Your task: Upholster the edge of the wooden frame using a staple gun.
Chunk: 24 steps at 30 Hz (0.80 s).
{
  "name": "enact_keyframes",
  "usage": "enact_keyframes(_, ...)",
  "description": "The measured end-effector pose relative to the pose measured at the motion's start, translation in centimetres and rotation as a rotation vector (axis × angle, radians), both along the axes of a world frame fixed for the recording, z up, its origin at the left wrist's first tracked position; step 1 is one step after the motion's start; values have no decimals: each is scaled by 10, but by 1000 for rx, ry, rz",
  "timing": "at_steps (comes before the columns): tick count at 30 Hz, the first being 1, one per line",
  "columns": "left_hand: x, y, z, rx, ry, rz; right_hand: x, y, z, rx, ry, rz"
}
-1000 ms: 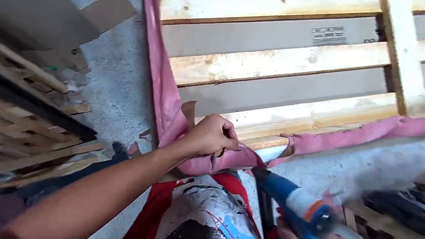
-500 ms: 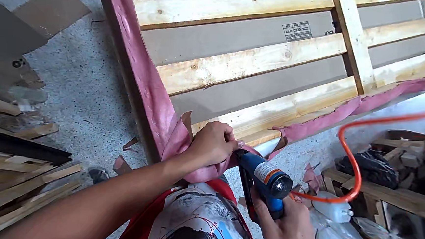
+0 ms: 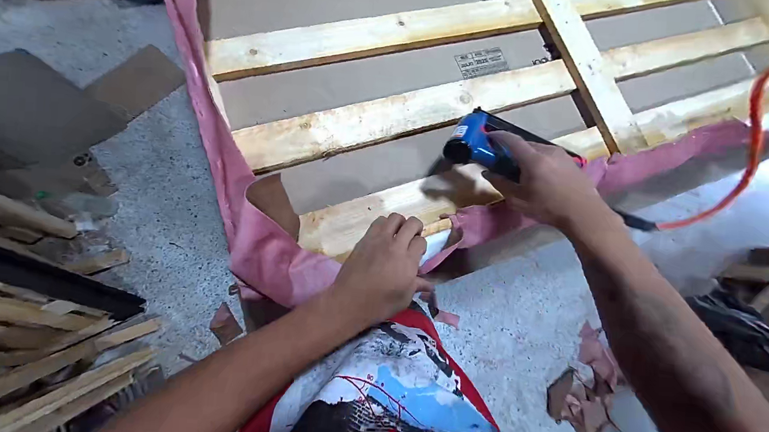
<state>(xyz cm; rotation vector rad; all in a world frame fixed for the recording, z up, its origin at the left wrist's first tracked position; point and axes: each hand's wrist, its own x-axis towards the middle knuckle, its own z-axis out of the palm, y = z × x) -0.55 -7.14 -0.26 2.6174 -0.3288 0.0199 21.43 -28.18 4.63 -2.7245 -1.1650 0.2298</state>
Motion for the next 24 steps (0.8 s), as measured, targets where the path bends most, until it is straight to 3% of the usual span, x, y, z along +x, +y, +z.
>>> enact_keyframes(4,2,-44,-9,53,-135,252,40,-5,-32,233,31,365)
enact_keyframes(8,-2,-66,-12,89,-114,378,17,7,-51,454,444,893)
enact_keyframes(11,5,-65,-20,109,-281,431,13,15,-77,506,448,1098)
enact_keyframes(14,22,-56,-30,107,-382,421,15,12,-81,594,438,1046)
enact_keyframes(17,35,-56,-32,59,-339,474,4,9,-82,607,394,851)
enact_keyframes(21,47,-58,-30,-95,-121,643,-16,16,-77,438,347,502)
enact_keyframes(24,64,-52,-11,-188,178,678,-19,22,-77,396,365,364)
